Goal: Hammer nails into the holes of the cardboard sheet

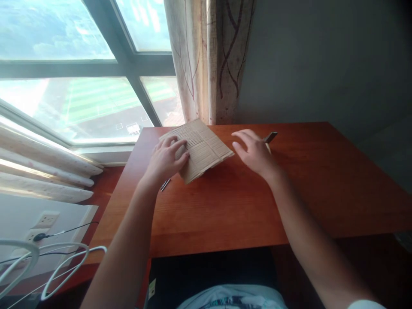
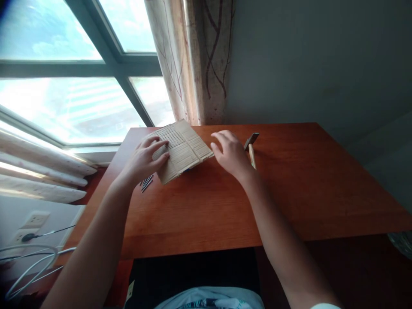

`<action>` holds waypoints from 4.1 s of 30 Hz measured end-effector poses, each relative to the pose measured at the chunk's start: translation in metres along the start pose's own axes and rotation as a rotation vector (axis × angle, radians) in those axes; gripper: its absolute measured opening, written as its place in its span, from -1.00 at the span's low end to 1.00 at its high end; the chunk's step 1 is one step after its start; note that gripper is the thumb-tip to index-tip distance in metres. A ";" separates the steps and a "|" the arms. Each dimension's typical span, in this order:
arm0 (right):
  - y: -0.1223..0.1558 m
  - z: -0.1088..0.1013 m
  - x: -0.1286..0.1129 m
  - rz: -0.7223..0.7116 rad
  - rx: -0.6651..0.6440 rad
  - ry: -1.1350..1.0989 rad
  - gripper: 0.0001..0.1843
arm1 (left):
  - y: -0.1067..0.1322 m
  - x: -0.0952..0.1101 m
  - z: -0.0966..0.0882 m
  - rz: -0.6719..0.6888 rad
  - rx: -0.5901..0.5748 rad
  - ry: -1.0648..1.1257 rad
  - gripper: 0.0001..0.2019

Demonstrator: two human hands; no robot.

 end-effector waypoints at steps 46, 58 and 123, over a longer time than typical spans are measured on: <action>0.056 -0.030 0.168 0.656 0.401 -0.429 -0.71 | 0.103 -0.031 0.024 -0.207 -0.076 -0.037 -0.67; 0.053 -0.029 0.144 0.568 0.347 -0.352 -0.71 | 0.072 -0.010 0.036 -0.074 -0.106 -0.066 -0.69; 0.054 0.013 0.157 0.693 -0.126 -0.136 -0.71 | 0.074 0.008 0.046 -0.155 0.104 -0.162 -0.68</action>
Point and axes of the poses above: each hand's wrist, its own y-axis away from the middle knuckle, its own z-axis out of the palm, x = y × z, the point moved 7 cm from there along -y, towards the middle knuckle, and after that the axes turned 11 degrees about z, right-handed, at the moved point
